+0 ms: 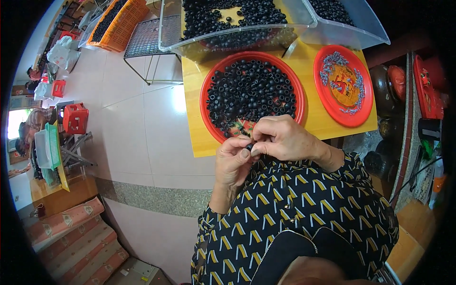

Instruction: Sorting and removing stems from small black berries.

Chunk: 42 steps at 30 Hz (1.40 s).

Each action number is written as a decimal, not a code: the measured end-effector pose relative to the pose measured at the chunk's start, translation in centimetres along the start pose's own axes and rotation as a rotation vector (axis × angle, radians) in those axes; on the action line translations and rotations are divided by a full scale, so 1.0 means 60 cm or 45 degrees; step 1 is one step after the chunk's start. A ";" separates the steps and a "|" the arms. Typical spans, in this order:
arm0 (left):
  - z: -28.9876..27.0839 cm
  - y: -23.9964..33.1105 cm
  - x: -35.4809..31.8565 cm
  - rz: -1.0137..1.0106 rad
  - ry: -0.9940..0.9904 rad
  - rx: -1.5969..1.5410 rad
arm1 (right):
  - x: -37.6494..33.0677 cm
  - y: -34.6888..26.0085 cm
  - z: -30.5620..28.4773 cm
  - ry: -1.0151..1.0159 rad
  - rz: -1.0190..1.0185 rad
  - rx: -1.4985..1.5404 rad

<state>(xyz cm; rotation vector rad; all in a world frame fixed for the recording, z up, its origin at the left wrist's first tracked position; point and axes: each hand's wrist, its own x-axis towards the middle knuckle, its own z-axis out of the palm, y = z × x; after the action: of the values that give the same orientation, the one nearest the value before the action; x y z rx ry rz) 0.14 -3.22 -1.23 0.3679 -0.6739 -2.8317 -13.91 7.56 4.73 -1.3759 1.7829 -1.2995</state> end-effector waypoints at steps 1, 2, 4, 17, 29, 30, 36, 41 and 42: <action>0.001 0.004 -0.001 0.011 0.015 0.015 | 0.001 0.001 -0.001 0.004 0.025 -0.008; 0.001 0.009 -0.004 0.024 0.035 0.029 | 0.004 0.004 -0.003 -0.001 0.026 -0.005; -0.001 0.025 -0.007 0.121 0.116 0.001 | 0.011 0.011 -0.010 0.028 0.068 0.006; -0.066 0.049 -0.022 0.271 0.104 -0.256 | 0.041 0.050 0.048 -0.146 -0.190 -0.816; -0.040 0.047 -0.015 0.263 0.103 -0.118 | 0.043 0.056 0.065 -0.133 -0.226 -1.021; -0.036 0.045 -0.012 0.263 0.101 -0.118 | 0.040 0.057 0.063 -0.029 -0.208 -0.952; -0.009 0.031 0.009 0.169 0.058 -0.042 | 0.029 0.042 0.005 0.001 0.408 0.313; 0.006 0.010 0.029 0.106 -0.019 -0.092 | 0.006 0.063 -0.018 0.153 0.583 1.093; 0.010 0.007 0.032 0.100 -0.024 -0.091 | 0.001 0.068 -0.020 0.161 0.582 1.092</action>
<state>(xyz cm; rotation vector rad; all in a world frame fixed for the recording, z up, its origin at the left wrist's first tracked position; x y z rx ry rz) -1.78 -3.81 -0.87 0.2971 -0.5755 -2.7793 -16.62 8.01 1.49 -0.3976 1.2337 -1.6108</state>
